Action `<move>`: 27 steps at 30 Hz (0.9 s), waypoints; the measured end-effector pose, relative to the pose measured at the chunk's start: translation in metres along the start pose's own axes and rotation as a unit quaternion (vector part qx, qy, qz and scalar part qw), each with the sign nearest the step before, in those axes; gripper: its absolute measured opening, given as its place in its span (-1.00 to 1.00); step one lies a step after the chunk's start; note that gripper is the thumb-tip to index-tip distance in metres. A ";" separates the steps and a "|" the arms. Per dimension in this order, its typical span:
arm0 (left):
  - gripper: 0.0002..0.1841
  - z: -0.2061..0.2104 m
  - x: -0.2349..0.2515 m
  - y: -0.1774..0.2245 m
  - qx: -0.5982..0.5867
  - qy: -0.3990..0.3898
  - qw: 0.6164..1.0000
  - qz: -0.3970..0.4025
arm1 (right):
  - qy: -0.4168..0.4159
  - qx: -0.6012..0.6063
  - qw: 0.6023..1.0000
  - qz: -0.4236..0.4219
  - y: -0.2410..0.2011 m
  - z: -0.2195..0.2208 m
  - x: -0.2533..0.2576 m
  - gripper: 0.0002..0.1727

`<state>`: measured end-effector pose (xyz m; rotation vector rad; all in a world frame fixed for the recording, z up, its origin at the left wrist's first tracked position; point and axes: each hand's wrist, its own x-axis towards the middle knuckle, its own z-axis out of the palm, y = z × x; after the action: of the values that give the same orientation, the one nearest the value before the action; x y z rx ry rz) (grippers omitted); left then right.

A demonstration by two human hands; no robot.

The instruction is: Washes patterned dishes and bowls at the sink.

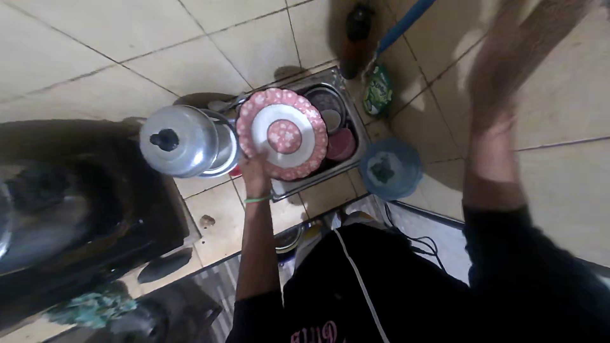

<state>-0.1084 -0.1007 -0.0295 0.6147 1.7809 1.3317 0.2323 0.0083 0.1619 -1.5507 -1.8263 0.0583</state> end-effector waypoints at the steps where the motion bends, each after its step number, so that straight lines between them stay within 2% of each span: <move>1: -0.52 -0.009 -0.005 -0.010 -0.048 0.006 0.999 -0.015 | -0.036 0.037 0.999 -0.009 0.009 0.025 -0.039 -0.58; 3: -0.59 -0.021 -0.014 -0.032 -0.112 0.021 0.993 -0.043 | -0.238 0.059 0.968 0.061 0.057 0.080 -0.116 -0.60; 5: -0.62 -0.026 -0.027 -0.047 -0.143 0.037 0.985 -0.084 | -0.369 0.044 0.918 0.136 0.112 0.131 -0.187 -0.59; 7: -0.65 -0.024 -0.036 -0.056 -0.165 0.054 0.978 -0.117 | -0.422 0.020 0.889 0.175 0.143 0.165 -0.234 -0.48; 9: -0.73 -0.022 -0.047 -0.062 -0.175 0.049 0.975 -0.130 | -0.451 -0.013 0.874 0.180 0.154 0.181 -0.263 -0.40; 13: -0.74 -0.021 -0.056 -0.067 -0.181 0.019 0.975 -0.124 | -0.430 -0.016 0.887 0.168 0.166 0.197 -0.277 -0.49; 16: -0.74 -0.021 -0.059 -0.065 -0.175 0.012 0.977 -0.124 | -0.453 -0.021 0.876 0.161 0.169 0.202 -0.264 -0.50; 21: -0.76 -0.025 -0.062 -0.062 -0.183 0.005 0.977 -0.111 | -0.467 -0.099 0.842 0.250 0.145 0.187 -0.230 -0.54; 24: -0.77 -0.027 -0.063 -0.063 -0.187 0.007 0.976 -0.112 | -0.419 -0.032 0.857 0.299 0.130 0.166 -0.221 -0.47; 26: -0.78 -0.028 -0.065 -0.063 -0.193 0.016 0.974 -0.120 | -0.393 0.060 0.862 0.314 0.130 0.155 -0.229 -0.50; 27: -0.78 -0.029 -0.066 -0.064 -0.199 0.018 0.972 -0.124 | -0.402 0.091 0.862 0.297 0.135 0.154 -0.236 -0.57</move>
<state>-0.0901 -0.1883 -0.0656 0.1427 1.4992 1.4717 0.2637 -0.0977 -0.1301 -2.0608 -1.7291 1.3014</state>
